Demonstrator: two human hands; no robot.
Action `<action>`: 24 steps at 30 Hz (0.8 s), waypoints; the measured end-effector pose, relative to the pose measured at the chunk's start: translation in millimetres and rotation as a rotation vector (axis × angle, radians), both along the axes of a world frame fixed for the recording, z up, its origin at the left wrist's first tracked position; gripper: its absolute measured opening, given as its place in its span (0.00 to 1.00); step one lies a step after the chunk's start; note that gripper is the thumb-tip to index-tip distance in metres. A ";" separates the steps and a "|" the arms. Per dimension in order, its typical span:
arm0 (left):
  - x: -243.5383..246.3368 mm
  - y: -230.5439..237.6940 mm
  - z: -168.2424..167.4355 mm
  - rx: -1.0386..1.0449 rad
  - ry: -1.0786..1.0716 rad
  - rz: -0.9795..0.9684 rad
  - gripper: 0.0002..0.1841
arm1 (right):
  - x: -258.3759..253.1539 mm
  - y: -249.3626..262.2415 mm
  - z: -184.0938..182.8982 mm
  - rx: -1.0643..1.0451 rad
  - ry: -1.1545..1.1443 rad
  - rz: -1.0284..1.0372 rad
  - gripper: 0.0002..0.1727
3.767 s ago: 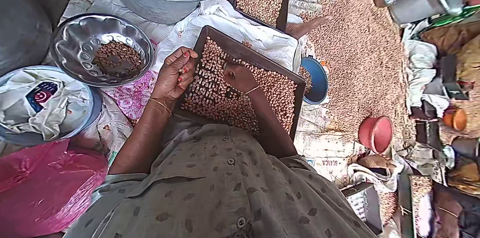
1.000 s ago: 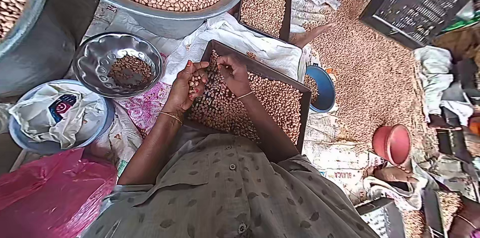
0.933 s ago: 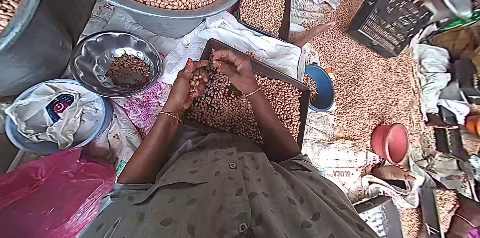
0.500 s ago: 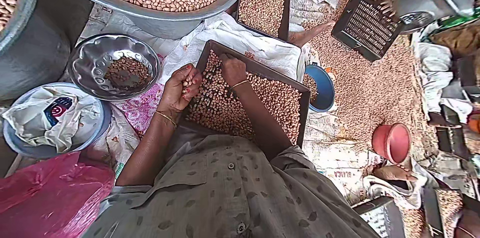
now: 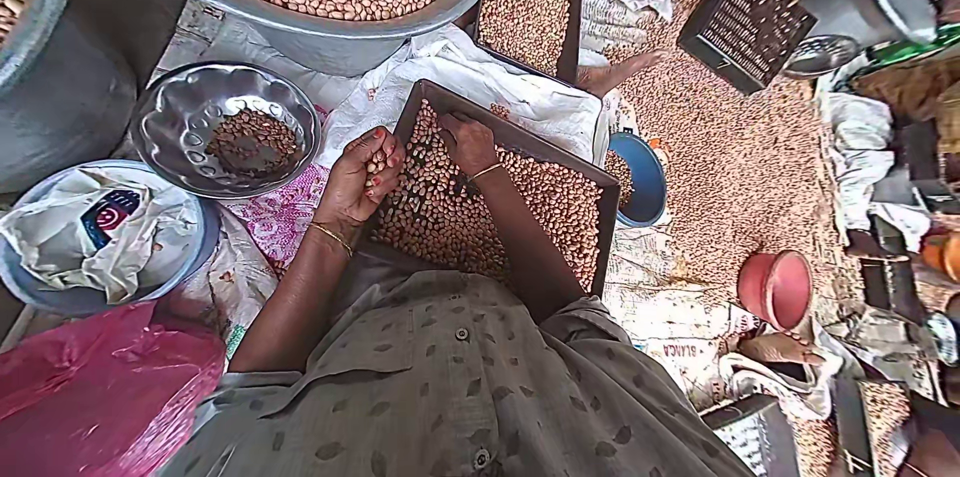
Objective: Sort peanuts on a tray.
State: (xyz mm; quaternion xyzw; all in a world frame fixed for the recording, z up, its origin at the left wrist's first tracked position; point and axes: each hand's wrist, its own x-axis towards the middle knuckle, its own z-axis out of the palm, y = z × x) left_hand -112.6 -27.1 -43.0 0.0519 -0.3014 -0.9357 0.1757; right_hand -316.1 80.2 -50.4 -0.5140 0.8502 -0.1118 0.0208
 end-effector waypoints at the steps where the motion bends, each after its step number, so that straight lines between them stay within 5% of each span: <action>1: 0.6 0.3 0.3 -0.003 -0.009 0.005 0.23 | -0.1 0.5 -1.6 0.002 0.009 0.004 0.14; 5: -0.2 3.2 6.8 -0.061 -0.118 0.008 0.29 | -5.6 6.7 1.3 -0.178 -0.129 -0.011 0.12; 8: -3.7 8.2 8.1 -0.171 -0.240 -0.002 0.33 | 6.2 11.4 33.3 -0.466 -0.506 0.173 0.08; 11: -5.7 10.1 9.9 -0.193 -0.267 -0.011 0.32 | 28.1 5.1 60.6 -0.520 -0.777 0.273 0.17; 18: 3.5 -0.3 0.5 0.064 -0.043 0.049 0.22 | 17.2 -15.9 -14.2 -0.169 -0.085 0.083 0.11; 24: 1.5 -2.0 0.2 0.112 0.003 0.048 0.22 | 28.7 -18.4 -7.2 -0.042 -0.065 0.053 0.14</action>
